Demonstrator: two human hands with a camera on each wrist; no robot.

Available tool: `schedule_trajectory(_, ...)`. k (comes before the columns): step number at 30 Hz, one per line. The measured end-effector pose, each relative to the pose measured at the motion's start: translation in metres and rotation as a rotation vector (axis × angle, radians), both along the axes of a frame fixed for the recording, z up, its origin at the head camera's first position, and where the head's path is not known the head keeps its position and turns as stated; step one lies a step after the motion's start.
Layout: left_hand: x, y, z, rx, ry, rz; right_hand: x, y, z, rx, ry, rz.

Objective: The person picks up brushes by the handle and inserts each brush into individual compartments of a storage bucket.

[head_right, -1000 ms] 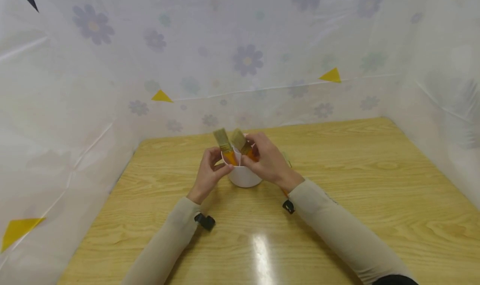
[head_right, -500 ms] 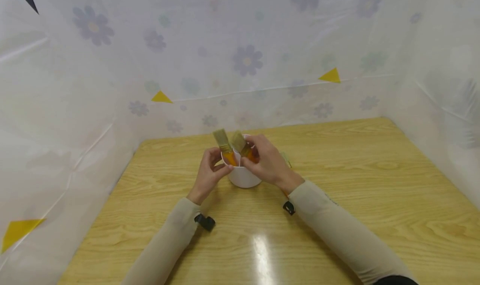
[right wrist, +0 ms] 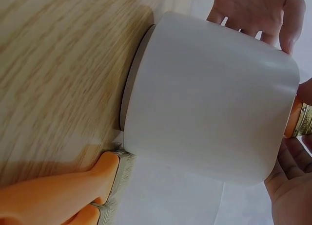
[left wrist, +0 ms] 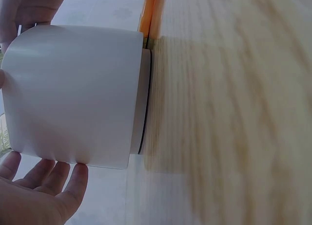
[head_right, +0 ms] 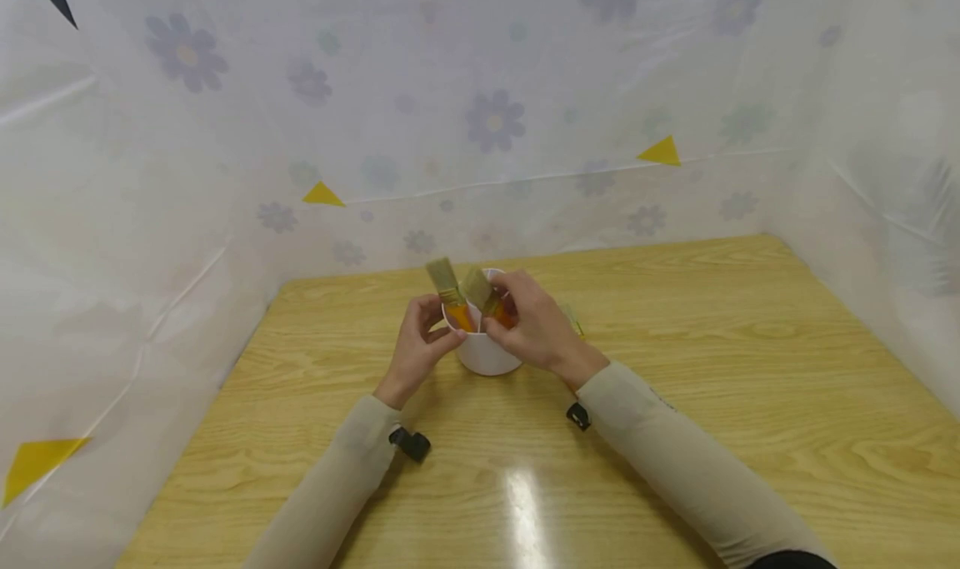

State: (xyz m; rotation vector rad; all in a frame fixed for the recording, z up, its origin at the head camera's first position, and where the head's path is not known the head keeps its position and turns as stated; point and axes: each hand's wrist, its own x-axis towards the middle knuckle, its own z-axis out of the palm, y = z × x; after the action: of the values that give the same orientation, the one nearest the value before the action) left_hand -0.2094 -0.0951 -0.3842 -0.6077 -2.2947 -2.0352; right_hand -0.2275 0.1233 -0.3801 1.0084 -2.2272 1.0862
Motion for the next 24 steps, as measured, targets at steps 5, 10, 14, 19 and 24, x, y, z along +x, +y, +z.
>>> schedule_trajectory(5,0.0000,-0.0002,0.0000,-0.006,-0.001,0.000,0.0011,-0.0003,0.0000,0.004,-0.002,-0.008)
schedule_trajectory(10,0.0007,0.0000,0.0000,-0.004,-0.003,0.001,0.0017,-0.0001,-0.0009,0.006,-0.001,-0.015)
schedule_trajectory(14,0.0013,-0.0002,0.0004,-0.009,-0.001,0.000,0.0024,-0.0004,-0.0009,0.006,0.006,-0.018)
schedule_trajectory(19,0.0008,-0.0004,0.0002,-0.009,0.003,0.003,0.0026,-0.0003,-0.0012,0.016,0.011,-0.018)
schedule_trajectory(24,0.0007,-0.0003,-0.0002,-0.003,-0.003,0.005,0.0029,-0.0004,-0.0025,0.025,0.013,-0.018)
